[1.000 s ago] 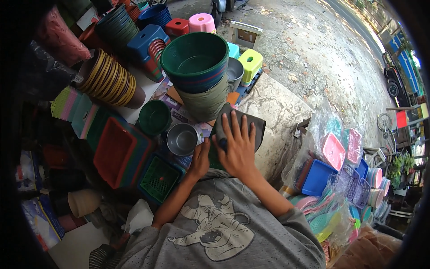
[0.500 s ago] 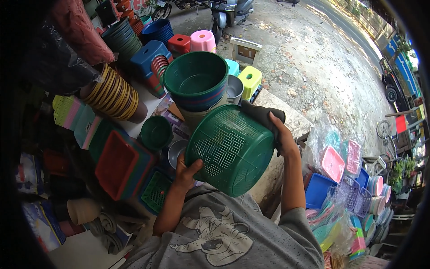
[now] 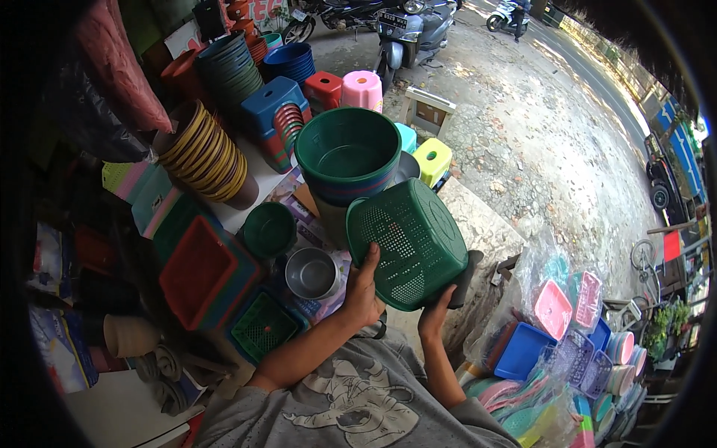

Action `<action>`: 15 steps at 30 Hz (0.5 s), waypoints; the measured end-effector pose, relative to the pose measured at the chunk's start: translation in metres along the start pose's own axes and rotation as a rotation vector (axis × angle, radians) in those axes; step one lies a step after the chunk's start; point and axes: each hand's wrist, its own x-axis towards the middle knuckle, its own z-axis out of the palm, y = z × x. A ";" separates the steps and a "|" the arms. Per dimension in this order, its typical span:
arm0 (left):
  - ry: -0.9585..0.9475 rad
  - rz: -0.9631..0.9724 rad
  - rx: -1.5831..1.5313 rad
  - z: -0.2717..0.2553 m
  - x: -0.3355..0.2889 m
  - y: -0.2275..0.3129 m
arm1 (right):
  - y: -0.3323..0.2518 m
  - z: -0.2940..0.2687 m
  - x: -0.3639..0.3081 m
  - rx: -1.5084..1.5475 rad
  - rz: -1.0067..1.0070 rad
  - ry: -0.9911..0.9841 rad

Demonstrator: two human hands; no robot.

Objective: Opening a box and wiping plastic basins with a cloth.

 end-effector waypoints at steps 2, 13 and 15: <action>-0.009 0.016 0.034 -0.002 0.006 -0.015 | -0.002 0.022 -0.016 -0.310 -0.319 0.017; -0.268 0.234 0.859 -0.024 -0.011 -0.033 | -0.087 0.047 -0.017 -1.217 -0.861 -0.178; -0.321 0.333 0.912 -0.024 -0.022 -0.031 | -0.108 0.053 -0.004 -0.996 -0.658 -0.209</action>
